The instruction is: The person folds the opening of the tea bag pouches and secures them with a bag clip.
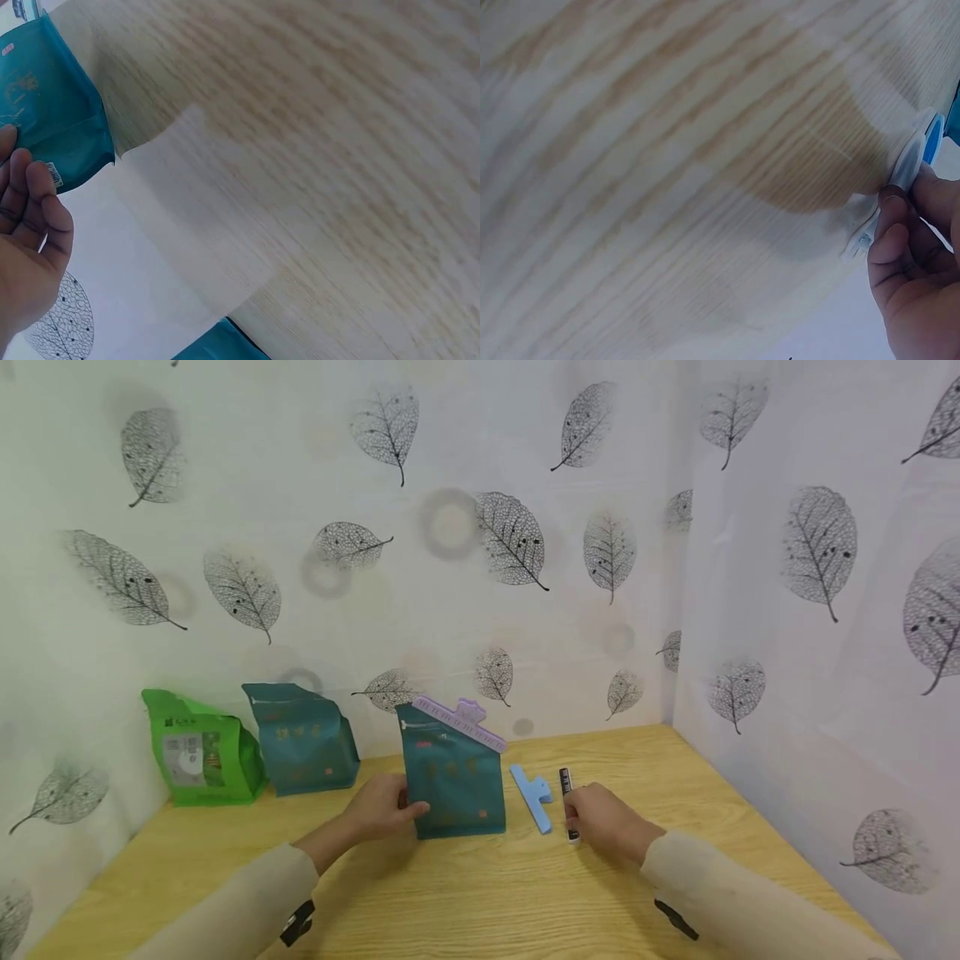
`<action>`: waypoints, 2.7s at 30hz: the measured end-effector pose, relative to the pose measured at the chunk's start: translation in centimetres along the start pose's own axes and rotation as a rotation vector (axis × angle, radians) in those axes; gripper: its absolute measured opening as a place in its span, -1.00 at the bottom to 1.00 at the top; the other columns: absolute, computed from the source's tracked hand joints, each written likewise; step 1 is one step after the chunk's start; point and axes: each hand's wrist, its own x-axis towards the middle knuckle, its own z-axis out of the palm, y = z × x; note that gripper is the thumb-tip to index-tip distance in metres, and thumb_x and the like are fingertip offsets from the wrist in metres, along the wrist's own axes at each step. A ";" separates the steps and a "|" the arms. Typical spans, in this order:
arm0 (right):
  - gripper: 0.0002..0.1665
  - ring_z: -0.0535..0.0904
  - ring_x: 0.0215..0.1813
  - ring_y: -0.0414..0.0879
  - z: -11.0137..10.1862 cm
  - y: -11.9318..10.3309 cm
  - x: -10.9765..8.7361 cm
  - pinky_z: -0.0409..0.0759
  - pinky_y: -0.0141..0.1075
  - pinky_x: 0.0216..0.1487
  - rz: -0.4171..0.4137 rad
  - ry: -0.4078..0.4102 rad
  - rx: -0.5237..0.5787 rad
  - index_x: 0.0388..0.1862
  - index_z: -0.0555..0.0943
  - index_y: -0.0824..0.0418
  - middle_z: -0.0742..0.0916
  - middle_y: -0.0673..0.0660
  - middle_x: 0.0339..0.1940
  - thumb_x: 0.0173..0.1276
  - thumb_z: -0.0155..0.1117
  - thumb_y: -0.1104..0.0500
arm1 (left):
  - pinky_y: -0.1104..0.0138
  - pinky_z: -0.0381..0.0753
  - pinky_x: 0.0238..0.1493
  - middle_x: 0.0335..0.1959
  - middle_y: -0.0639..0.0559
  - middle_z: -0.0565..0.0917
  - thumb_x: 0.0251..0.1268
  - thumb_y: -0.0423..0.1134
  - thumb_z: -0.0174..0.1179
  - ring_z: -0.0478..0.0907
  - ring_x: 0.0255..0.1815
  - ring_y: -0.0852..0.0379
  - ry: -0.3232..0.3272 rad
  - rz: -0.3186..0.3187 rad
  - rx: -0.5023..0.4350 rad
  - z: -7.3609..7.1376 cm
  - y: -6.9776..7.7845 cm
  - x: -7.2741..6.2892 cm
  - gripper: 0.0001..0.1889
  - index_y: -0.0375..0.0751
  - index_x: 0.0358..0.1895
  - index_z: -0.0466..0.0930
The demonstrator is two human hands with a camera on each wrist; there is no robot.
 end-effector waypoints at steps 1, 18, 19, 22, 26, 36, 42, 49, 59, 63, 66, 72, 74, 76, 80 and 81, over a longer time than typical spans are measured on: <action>-0.70 0.34 -0.55 -0.32 0.1 -0.1 -0.1 0.36 -0.42 -0.48 0.005 -0.001 0.001 -0.56 0.51 0.08 0.54 -0.13 -0.62 0.32 0.38 0.25 | 0.39 0.38 -0.59 -0.69 0.14 0.49 0.26 -0.14 0.35 0.37 -0.64 0.26 0.001 -0.009 0.001 0.0 -0.1 0.1 -0.69 -0.14 -0.58 0.50; -0.72 0.38 -0.52 -0.36 0.7 0.2 -0.6 0.41 -0.43 -0.46 -0.004 -0.023 0.015 -0.54 0.52 0.08 0.57 -0.14 -0.58 0.31 0.39 0.25 | 0.31 0.42 -0.53 -0.63 0.07 0.50 0.28 -0.08 0.35 0.40 -0.60 0.17 0.042 -0.189 0.057 1.3 -2.0 2.6 -0.64 -0.17 -0.58 0.48; -0.73 0.39 -0.52 -0.37 0.6 0.2 -0.6 0.42 -0.43 -0.45 -0.005 -0.024 0.017 -0.54 0.52 0.08 0.57 -0.14 -0.58 0.31 0.39 0.25 | 0.32 0.42 -0.54 -0.64 0.06 0.49 0.28 -0.08 0.35 0.40 -0.60 0.17 0.046 -0.190 0.058 1.2 -2.0 2.8 -0.63 -0.17 -0.58 0.48; -0.73 0.40 -0.51 -0.36 0.1 0.1 -0.4 0.43 -0.42 -0.43 0.001 -0.025 0.016 -0.54 0.52 0.07 0.57 -0.13 -0.57 0.32 0.37 0.26 | 0.33 0.40 -0.55 -0.66 0.05 0.49 0.28 -0.08 0.35 0.40 -0.61 0.17 0.052 -0.192 0.065 1.0 -2.2 3.6 -0.62 -0.18 -0.60 0.48; -0.71 0.37 -0.52 -0.35 -0.2 0.0 -0.1 0.40 -0.43 -0.45 -0.006 -0.023 0.004 -0.55 0.51 0.08 0.55 -0.13 -0.59 0.32 0.38 0.27 | 0.30 0.46 -0.51 -0.60 0.02 0.53 0.31 -0.07 0.33 0.45 -0.57 0.14 0.053 -0.211 0.077 0.6 -2.5 4.5 -0.65 -0.22 -0.53 0.51; -0.72 0.34 -0.55 -0.34 -0.5 -0.4 -0.5 0.38 -0.44 -0.49 -0.023 -0.030 0.009 -0.55 0.51 0.09 0.55 -0.13 -0.61 0.32 0.37 0.26 | 0.20 0.60 -0.32 -0.47 -0.03 0.62 0.34 -0.03 0.30 0.57 -0.43 0.06 0.047 -0.246 0.134 0.7 -3.0 6.2 -0.67 -0.26 -0.38 0.57; -0.71 0.34 -0.54 -0.36 -0.4 -0.7 -0.8 0.38 -0.43 -0.49 -0.051 -0.030 0.023 -0.55 0.50 0.09 0.55 -0.13 -0.60 0.33 0.36 0.27 | 0.18 0.61 -0.31 -0.43 -0.06 0.62 0.37 -0.02 0.27 0.58 -0.39 0.04 0.044 -0.291 0.142 0.8 -3.5 6.7 -0.66 -0.27 -0.31 0.56; -0.72 0.34 -0.55 -0.37 -0.2 -1.1 -0.8 0.39 -0.45 -0.50 -0.056 -0.046 0.037 -0.54 0.51 0.08 0.56 -0.14 -0.59 0.33 0.36 0.27 | 0.10 0.65 -0.25 -0.31 -0.14 0.65 0.46 0.01 0.16 0.65 -0.27 -0.06 0.015 -0.370 0.249 1.1 -4.2 7.1 -0.61 -0.33 -0.08 0.55; -0.69 0.33 -0.55 -0.35 -0.3 -1.5 -1.2 0.37 -0.43 -0.49 -0.044 -0.065 0.031 -0.56 0.48 0.07 0.52 -0.16 -0.61 0.34 0.35 0.27 | 0.05 0.66 -0.17 -0.19 -0.14 0.69 0.46 0.08 0.14 0.67 -0.14 -0.09 0.019 -0.445 0.284 1.8 -4.2 8.7 -0.58 -0.27 -0.01 0.56; -0.69 0.34 -0.54 -0.35 -0.5 -1.7 -1.1 0.39 -0.43 -0.49 -0.051 -0.060 0.026 -0.56 0.49 0.07 0.53 -0.14 -0.60 0.33 0.35 0.29 | 0.04 0.65 -0.14 -0.16 -0.14 0.70 0.46 0.09 0.14 0.67 -0.12 -0.09 0.037 -0.463 0.320 1.5 -4.1 8.9 -0.57 -0.26 0.00 0.56; -0.70 0.35 -0.54 -0.36 -0.6 -1.8 -0.9 0.39 -0.43 -0.48 -0.068 -0.048 0.017 -0.55 0.50 0.08 0.54 -0.14 -0.60 0.33 0.35 0.29 | 0.02 0.64 -0.14 -0.17 -0.15 0.71 0.46 0.09 0.14 0.68 -0.12 -0.10 0.041 -0.475 0.327 1.2 -3.9 8.9 -0.57 -0.26 -0.01 0.57; -0.67 0.34 -0.55 -0.35 -0.4 -1.6 -1.0 0.38 -0.43 -0.47 -0.057 -0.058 -0.002 -0.57 0.48 0.06 0.53 -0.16 -0.62 0.34 0.35 0.29 | 0.02 0.66 -0.19 -0.19 -0.16 0.70 0.52 0.06 0.06 0.68 -0.17 -0.13 0.025 -0.444 0.300 0.5 -3.6 7.8 -0.58 -0.29 -0.06 0.57; -0.67 0.33 -0.54 -0.35 -0.3 -1.6 -1.1 0.37 -0.42 -0.46 -0.054 -0.060 -0.005 -0.57 0.48 0.06 0.52 -0.17 -0.62 0.34 0.35 0.28 | 0.02 0.66 -0.21 -0.24 -0.15 0.69 0.52 0.05 0.04 0.67 -0.22 -0.12 0.059 -0.420 0.295 -0.1 -3.5 7.3 -0.60 -0.27 -0.12 0.58; -0.68 0.33 -0.54 -0.35 -0.3 -1.6 -1.1 0.38 -0.43 -0.47 -0.054 -0.067 0.001 -0.57 0.48 0.06 0.52 -0.17 -0.61 0.34 0.35 0.28 | 0.04 0.66 -0.24 -0.27 -0.13 0.68 0.52 0.03 0.04 0.66 -0.27 -0.10 0.093 -0.390 0.299 -0.9 -3.6 6.8 -0.63 -0.25 -0.17 0.57; -0.69 0.34 -0.53 -0.35 -0.6 -1.5 -1.2 0.38 -0.43 -0.48 -0.061 -0.061 0.012 -0.56 0.48 0.07 0.53 -0.16 -0.60 0.33 0.35 0.28 | 0.07 0.65 -0.28 -0.28 -0.11 0.68 0.51 0.01 0.06 0.65 -0.30 -0.05 0.149 -0.340 0.326 -2.5 -3.8 5.8 -0.66 -0.23 -0.18 0.58; -0.69 0.34 -0.53 -0.35 -0.7 -1.5 -1.2 0.38 -0.43 -0.48 -0.064 -0.056 0.013 -0.56 0.48 0.07 0.53 -0.15 -0.60 0.33 0.35 0.29 | 0.07 0.65 -0.30 -0.28 -0.10 0.69 0.51 0.00 0.07 0.65 -0.32 -0.04 0.163 -0.329 0.330 -2.9 -3.8 5.5 -0.67 -0.23 -0.18 0.58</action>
